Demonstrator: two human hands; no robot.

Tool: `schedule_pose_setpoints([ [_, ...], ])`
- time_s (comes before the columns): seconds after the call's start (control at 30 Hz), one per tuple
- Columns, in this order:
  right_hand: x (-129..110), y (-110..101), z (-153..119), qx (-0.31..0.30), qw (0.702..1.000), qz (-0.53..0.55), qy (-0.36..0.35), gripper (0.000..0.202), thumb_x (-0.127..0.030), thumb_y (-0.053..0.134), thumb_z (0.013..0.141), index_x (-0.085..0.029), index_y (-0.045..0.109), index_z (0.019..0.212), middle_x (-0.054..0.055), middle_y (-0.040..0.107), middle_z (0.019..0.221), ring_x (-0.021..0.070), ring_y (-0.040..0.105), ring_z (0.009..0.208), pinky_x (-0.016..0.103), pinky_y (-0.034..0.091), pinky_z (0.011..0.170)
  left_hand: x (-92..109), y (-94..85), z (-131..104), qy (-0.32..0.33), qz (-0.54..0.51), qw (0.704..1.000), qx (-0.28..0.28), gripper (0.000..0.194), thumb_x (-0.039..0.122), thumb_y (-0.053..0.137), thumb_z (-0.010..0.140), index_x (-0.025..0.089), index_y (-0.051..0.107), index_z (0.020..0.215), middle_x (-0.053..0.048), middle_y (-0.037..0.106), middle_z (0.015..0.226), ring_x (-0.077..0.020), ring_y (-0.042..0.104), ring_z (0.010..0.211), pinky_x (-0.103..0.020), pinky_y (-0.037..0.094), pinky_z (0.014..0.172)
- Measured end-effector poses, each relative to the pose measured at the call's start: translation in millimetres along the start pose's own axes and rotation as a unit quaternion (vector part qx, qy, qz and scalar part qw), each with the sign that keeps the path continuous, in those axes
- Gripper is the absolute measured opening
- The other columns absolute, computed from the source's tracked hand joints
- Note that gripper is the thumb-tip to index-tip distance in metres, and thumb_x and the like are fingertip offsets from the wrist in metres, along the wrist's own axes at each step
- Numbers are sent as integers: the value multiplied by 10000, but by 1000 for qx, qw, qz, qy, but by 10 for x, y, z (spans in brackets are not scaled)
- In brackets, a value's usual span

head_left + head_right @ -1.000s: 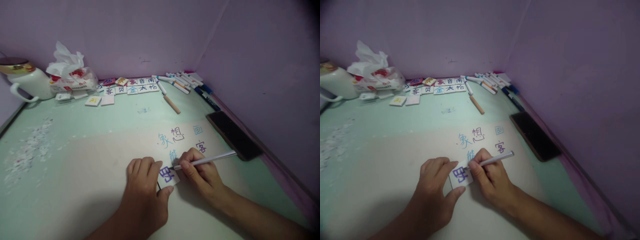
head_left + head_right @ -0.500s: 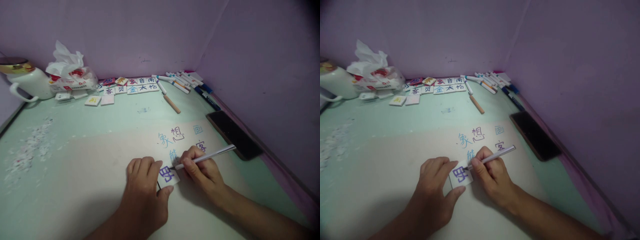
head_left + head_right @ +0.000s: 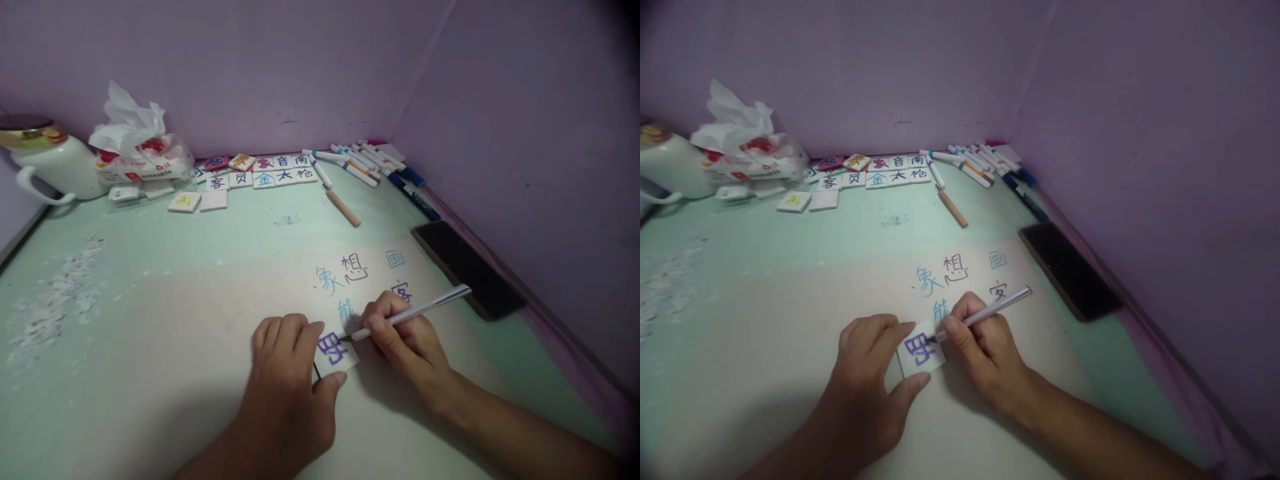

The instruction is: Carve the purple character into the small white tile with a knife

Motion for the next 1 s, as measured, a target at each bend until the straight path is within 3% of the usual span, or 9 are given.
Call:
schedule_pose_setpoints([
  [0.27,-186,89,-19,-31,995,-69,-70,187,-236,415,933,-209,453,751,-25,462,636,118,449,550,240,357,501,9,11,4,4,1,1000,4,286,170,584,734,157,503,1008,-104,517,968,-274,475,896,-488,361,825],
  [0.43,12,50,-17,-23,1000,7,8,255,-330,433,944,-211,431,718,-50,420,556,106,371,487,238,289,451,-9,15,6,-7,-1,1000,-5,295,169,584,740,164,501,1023,-99,523,965,-275,482,900,-495,363,831],
  [0.63,191,-49,7,40,993,97,58,282,-391,488,924,-204,462,714,-47,463,546,98,389,482,232,284,451,-4,8,7,-7,7,1000,-4,302,175,591,739,169,498,1026,-105,526,979,-280,481,912,-504,369,834],
  [0.9,310,-83,48,95,954,243,150,322,-452,600,837,-202,470,681,-52,495,512,76,412,427,179,302,393,12,20,27,5,19,1000,0,290,186,584,744,154,512,1022,-114,542,973,-280,504,900,-517,397,822],
  [1.0,317,-109,58,107,945,259,167,323,-454,627,812,-198,482,679,-47,504,510,72,425,428,170,314,390,30,-73,8,13,34,999,25,286,190,577,755,145,518,1032,-113,549,966,-271,524,897,-511,429,822],
])
Point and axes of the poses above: each hand's wrist, its own z-axis towards the middle knuckle, its own y-axis out of the palm, x = y × z, the point moved 10 cm from there along z, towards the middle knuckle
